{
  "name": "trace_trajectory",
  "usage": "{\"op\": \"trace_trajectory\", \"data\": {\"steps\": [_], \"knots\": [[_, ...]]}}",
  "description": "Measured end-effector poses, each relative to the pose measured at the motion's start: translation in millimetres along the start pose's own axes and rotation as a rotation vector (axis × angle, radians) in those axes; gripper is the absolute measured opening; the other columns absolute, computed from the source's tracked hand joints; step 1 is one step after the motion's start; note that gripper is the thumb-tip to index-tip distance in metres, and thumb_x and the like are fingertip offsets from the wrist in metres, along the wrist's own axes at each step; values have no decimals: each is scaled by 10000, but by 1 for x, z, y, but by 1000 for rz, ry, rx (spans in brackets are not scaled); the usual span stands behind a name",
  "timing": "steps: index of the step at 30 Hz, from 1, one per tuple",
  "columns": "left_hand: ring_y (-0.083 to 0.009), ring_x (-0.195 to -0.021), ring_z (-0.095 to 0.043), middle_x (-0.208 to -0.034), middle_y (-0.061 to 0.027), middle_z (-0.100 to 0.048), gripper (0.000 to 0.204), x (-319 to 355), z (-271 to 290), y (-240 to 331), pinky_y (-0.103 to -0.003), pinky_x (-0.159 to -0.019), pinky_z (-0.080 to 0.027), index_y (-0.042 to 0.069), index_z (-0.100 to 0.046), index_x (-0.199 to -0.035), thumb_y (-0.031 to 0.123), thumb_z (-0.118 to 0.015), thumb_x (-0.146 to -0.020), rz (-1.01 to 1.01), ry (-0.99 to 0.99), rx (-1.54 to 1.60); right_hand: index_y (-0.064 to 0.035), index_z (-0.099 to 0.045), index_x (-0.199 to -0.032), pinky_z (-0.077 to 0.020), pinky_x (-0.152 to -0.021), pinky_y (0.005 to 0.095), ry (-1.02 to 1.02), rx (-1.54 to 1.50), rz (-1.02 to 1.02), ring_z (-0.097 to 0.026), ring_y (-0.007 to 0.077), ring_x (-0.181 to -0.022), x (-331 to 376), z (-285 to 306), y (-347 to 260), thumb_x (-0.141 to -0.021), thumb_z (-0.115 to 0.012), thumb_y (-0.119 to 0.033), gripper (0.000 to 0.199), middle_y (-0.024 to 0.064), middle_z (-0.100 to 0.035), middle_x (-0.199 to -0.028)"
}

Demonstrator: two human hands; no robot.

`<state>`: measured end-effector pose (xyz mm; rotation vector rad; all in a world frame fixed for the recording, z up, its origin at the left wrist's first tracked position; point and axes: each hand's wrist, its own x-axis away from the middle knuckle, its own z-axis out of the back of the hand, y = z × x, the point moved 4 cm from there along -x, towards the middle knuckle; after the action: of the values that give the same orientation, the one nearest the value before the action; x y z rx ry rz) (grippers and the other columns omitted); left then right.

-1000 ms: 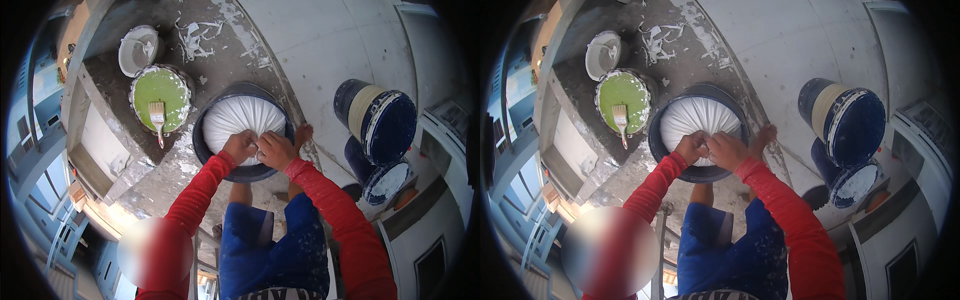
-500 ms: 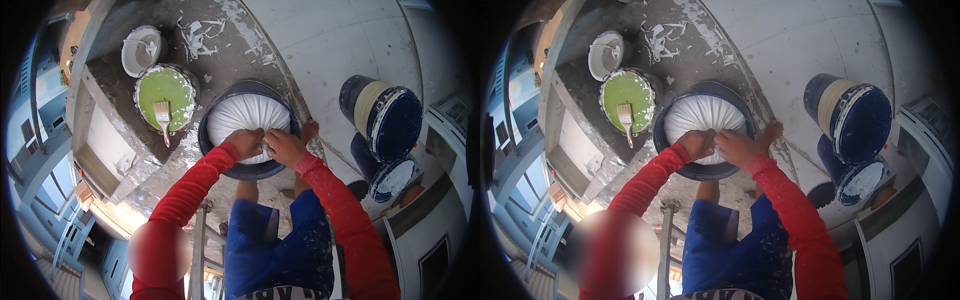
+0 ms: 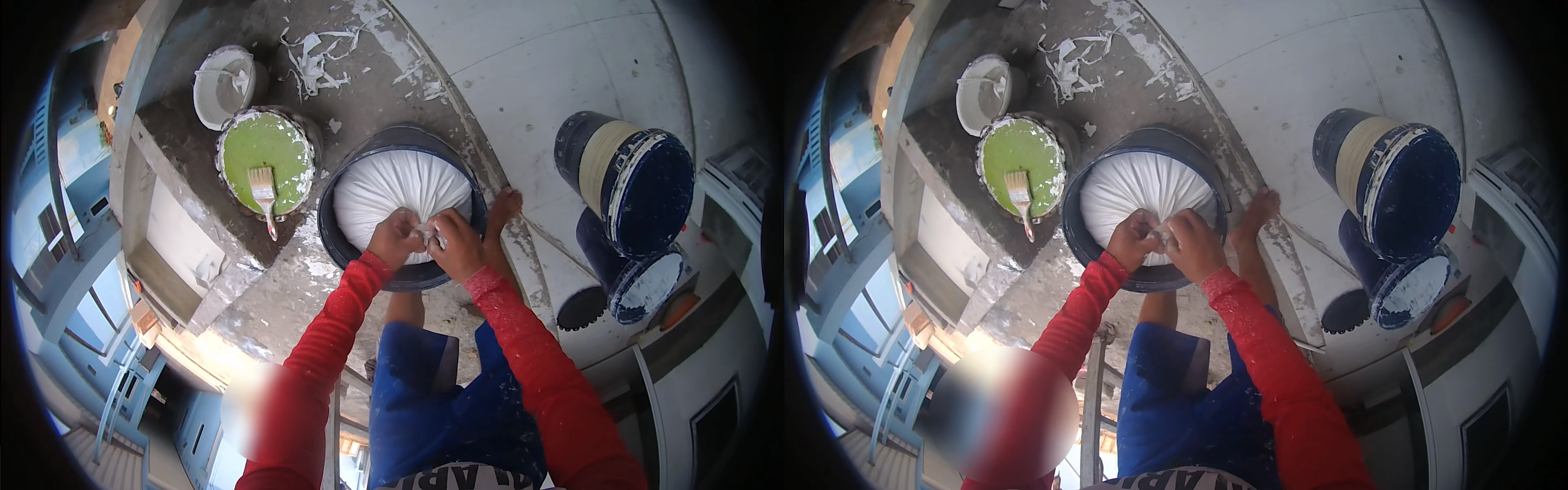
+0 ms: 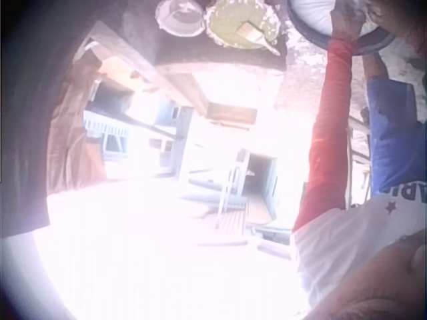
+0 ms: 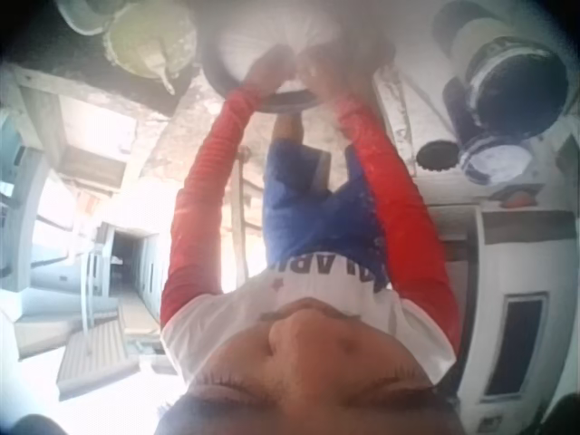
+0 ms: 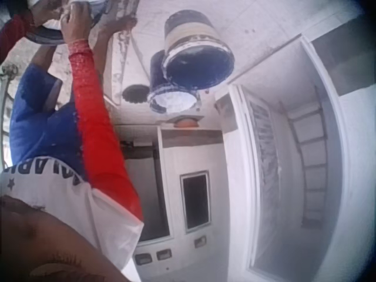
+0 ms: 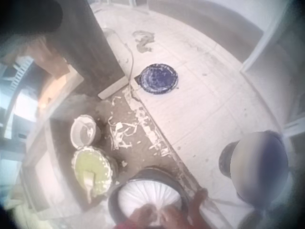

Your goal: The person carries two buckets of cement from a balcony into a house, hands one bucket to another person, then returns to the balcony to open a bag of white powder and pour it into a bucket.

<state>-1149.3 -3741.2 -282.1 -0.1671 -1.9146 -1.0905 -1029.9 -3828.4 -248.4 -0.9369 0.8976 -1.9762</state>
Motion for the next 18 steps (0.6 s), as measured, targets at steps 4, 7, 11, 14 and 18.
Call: {"op": "trace_trajectory", "data": {"steps": [4, 7, 11, 14, 18], "knots": [[-315, -677, -630, -694, -127, -613, 270, -13, -5, 50, -392, -628, -501, 53, -517, -935, 128, -645, -709, -204, -211, -1140, -28, -546, -906, -501, -708, 386, -101, -251, -233, -612, 299, -830, 4, 5, 11, -719, -648, -67, 216, 123, -588, -895], [-365, -687, -621, -709, -178, -616, 263, -15, -9, 50, -451, -637, -496, 56, -500, -919, 149, -645, -719, -263, -273, -1219, -6, -564, -932, -505, -745, 377, -127, -366, -449, -646, 304, -821, 6, -2, 15, -787, -634, -163, 225, 157, -644, -883], [-353, -591, -607, -627, -168, -592, 195, -2, -6, 48, -401, -540, -471, 47, -525, -858, 138, -637, -727, -301, -110, -996, 13, -592, -888, -497, -736, 385, -70, -338, -549, -647, 329, -810, 8, -15, 18, -779, -624, -231, 269, 188, -649, -818], [-303, -533, -600, -578, -152, -562, 145, 1, -11, 39, -359, -498, -449, 39, -525, -820, 107, -615, -729, -304, 12, -873, 10, -593, -866, -505, -692, 339, 52, -277, -593, -655, 251, -771, 7, -21, 15, -784, -626, -177, 207, 145, -656, -819], [-143, -552, -607, -639, -87, -596, 87, 0, -9, 21, -285, -507, -475, 19, -516, -814, 32, -581, -757, -247, 52, -712, 6, -582, -846, -495, -658, 302, 137, -437, -661, -637, 215, -697, 9, -25, 15, -772, -599, -120, 147, 136, -638, -767]]}}
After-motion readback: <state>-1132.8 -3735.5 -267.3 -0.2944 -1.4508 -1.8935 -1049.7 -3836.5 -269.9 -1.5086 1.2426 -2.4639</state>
